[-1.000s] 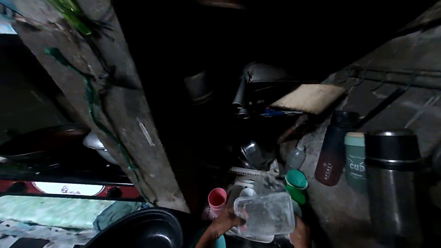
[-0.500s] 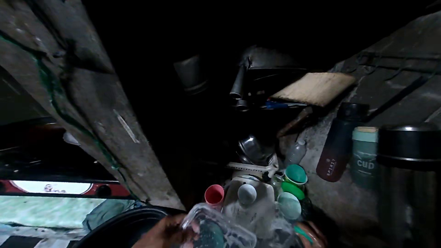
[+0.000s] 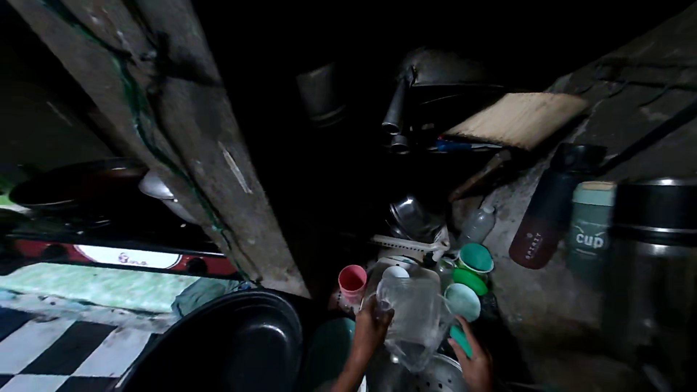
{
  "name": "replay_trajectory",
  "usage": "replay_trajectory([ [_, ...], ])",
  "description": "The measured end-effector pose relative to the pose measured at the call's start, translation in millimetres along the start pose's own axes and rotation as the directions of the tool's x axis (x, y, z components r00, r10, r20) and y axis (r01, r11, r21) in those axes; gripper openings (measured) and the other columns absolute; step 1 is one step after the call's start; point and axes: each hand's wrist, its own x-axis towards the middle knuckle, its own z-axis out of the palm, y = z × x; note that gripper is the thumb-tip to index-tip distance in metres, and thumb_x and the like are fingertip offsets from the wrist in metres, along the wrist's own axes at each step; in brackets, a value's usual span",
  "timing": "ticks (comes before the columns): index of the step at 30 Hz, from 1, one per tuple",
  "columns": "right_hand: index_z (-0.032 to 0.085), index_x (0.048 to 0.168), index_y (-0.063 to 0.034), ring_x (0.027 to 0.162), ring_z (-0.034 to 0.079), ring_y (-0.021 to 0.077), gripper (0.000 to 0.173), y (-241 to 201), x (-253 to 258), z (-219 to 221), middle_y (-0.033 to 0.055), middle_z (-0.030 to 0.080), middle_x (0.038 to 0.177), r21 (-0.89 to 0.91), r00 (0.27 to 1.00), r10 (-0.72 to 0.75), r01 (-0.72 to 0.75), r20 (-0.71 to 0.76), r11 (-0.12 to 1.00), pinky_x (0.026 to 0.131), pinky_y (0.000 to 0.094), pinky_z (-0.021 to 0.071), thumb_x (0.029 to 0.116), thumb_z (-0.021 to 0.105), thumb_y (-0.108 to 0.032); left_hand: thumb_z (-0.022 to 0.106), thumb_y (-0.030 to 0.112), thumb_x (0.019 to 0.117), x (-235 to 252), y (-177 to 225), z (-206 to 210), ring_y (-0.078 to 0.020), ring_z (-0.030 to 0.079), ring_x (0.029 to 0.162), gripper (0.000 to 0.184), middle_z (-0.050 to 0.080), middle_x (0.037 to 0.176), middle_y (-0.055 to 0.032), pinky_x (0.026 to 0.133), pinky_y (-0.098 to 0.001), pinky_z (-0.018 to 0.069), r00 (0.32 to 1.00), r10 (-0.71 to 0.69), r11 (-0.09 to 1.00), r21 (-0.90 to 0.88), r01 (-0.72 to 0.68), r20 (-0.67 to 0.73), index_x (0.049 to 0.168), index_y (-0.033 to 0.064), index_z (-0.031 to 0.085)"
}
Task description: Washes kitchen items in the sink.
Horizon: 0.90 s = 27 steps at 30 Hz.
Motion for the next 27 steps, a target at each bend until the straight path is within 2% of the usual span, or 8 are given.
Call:
replay_trajectory([
  [3, 0.045, 0.148, 0.0080, 0.121, 0.064, 0.0385, 0.065, -6.9, -19.9, -16.9, 0.0298, 0.060, 0.137, 0.092, 0.978, 0.156, -0.170, 0.137, 0.981, 0.106, 0.0494, 0.0496, 0.0925, 0.071, -0.014, 0.077, 0.033, 0.0894, -10.0, -13.2, -7.7, -0.0348, 0.053, 0.134, 0.088, 0.045, 0.151, -0.0279, 0.111, -0.0441, 0.0447, 0.999, -0.012, 0.999, 0.048, 0.014, -0.032, 0.157, -0.0017, 0.032],
  [7, 0.049, 0.146, 0.0060, 0.123, 0.062, 0.0351, 0.066, -24.5, -70.4, -20.6, 0.0279, 0.061, 0.135, 0.065, 0.911, 0.391, -0.402, 0.130, 0.914, 0.108, 0.0461, 0.0487, 0.0918, 0.075, -0.021, 0.074, 0.029, 0.0924, -64.0, -28.0, -43.2, -0.0324, 0.054, 0.132, 0.071, 0.049, 0.148, -0.0246, 0.109, -0.0428, 0.0479, 0.999, 0.008, 0.992, 0.126, -0.003, -0.035, 0.151, 0.0020, 0.045],
  [10, 0.054, 0.142, 0.0041, 0.120, 0.063, 0.0344, 0.058, -39.8, -96.9, -19.1, 0.0257, 0.064, 0.131, -0.016, 0.837, 0.470, -0.486, 0.278, 0.874, 0.106, 0.0501, 0.0493, 0.0917, 0.075, -0.017, 0.070, 0.025, 0.0951, -133.7, -42.9, -74.8, -0.0295, 0.064, 0.118, 0.048, 0.062, 0.133, -0.0204, 0.102, -0.0434, 0.0536, 0.976, -0.067, 0.967, 0.254, 0.013, 0.207, 0.137, 0.0041, 0.061],
  [13, 0.056, 0.139, 0.0076, 0.122, 0.061, 0.0381, 0.052, -54.5, -106.2, -14.9, 0.0294, 0.063, 0.130, -0.092, 0.727, 0.534, -0.553, 0.433, 0.828, 0.107, 0.0530, 0.0462, 0.0915, 0.072, -0.009, 0.073, 0.026, 0.0933, -206.4, -76.7, -93.5, -0.0383, 0.059, 0.127, 0.046, 0.064, 0.133, -0.0216, 0.111, -0.0529, 0.0443, 0.877, -0.124, 0.926, 0.371, -0.065, 0.464, 0.133, 0.0040, 0.066],
  [17, 0.058, 0.138, 0.0009, 0.121, 0.063, 0.0305, 0.064, -62.4, -115.4, 0.9, 0.0216, 0.065, 0.130, -0.031, 0.665, 0.542, -0.617, 0.515, 0.787, 0.106, 0.0487, 0.0500, 0.0884, 0.080, -0.033, 0.072, 0.042, 0.0928, -263.4, -113.1, -104.1, -0.0415, 0.039, 0.145, 0.053, 0.051, 0.153, -0.0122, 0.117, -0.0692, 0.0254, 0.750, -0.105, 0.894, 0.393, -0.217, 0.653, 0.138, 0.0158, 0.065],
  [20, 0.059, 0.139, -0.0029, 0.112, 0.067, 0.0334, 0.062, -81.6, -121.8, 1.5, 0.0217, 0.068, 0.121, -0.090, 0.628, 0.508, -0.574, 0.590, 0.814, 0.098, 0.0531, 0.0522, 0.0916, 0.075, -0.039, 0.078, 0.045, 0.0864, -271.7, -122.3, -108.2, -0.0470, 0.032, 0.148, 0.061, 0.042, 0.159, -0.0148, 0.115, -0.0749, 0.0215, 0.821, -0.097, 0.862, 0.460, -0.213, 0.562, 0.141, 0.0212, 0.064],
  [23, 0.061, 0.139, -0.0071, 0.108, 0.068, 0.0322, 0.055, -95.2, -136.2, 3.3, 0.0198, 0.069, 0.121, -0.083, 0.607, 0.386, -0.465, 0.694, 0.881, 0.095, 0.0537, 0.0537, 0.0930, 0.073, -0.035, 0.086, 0.040, 0.0794, -272.9, -135.6, -114.2, -0.0514, 0.025, 0.149, 0.083, 0.020, 0.165, -0.0283, 0.119, -0.0617, 0.0299, 0.912, -0.185, 0.938, 0.343, 0.052, 0.367, 0.149, 0.0099, 0.052],
  [27, 0.060, 0.140, -0.0057, 0.121, 0.062, 0.0347, 0.053, -105.5, -166.7, 14.4, 0.0222, 0.063, 0.132, -0.127, 0.537, 0.312, -0.354, 0.783, 0.927, 0.105, 0.0531, 0.0485, 0.0948, 0.071, -0.032, 0.068, 0.036, 0.0975, -283.8, -153.1, -110.3, -0.0335, 0.050, 0.136, 0.082, 0.042, 0.155, -0.0233, 0.109, -0.0495, 0.0470, 0.795, -0.545, 0.771, -0.213, 0.600, 0.266, 0.160, 0.0048, 0.025],
])
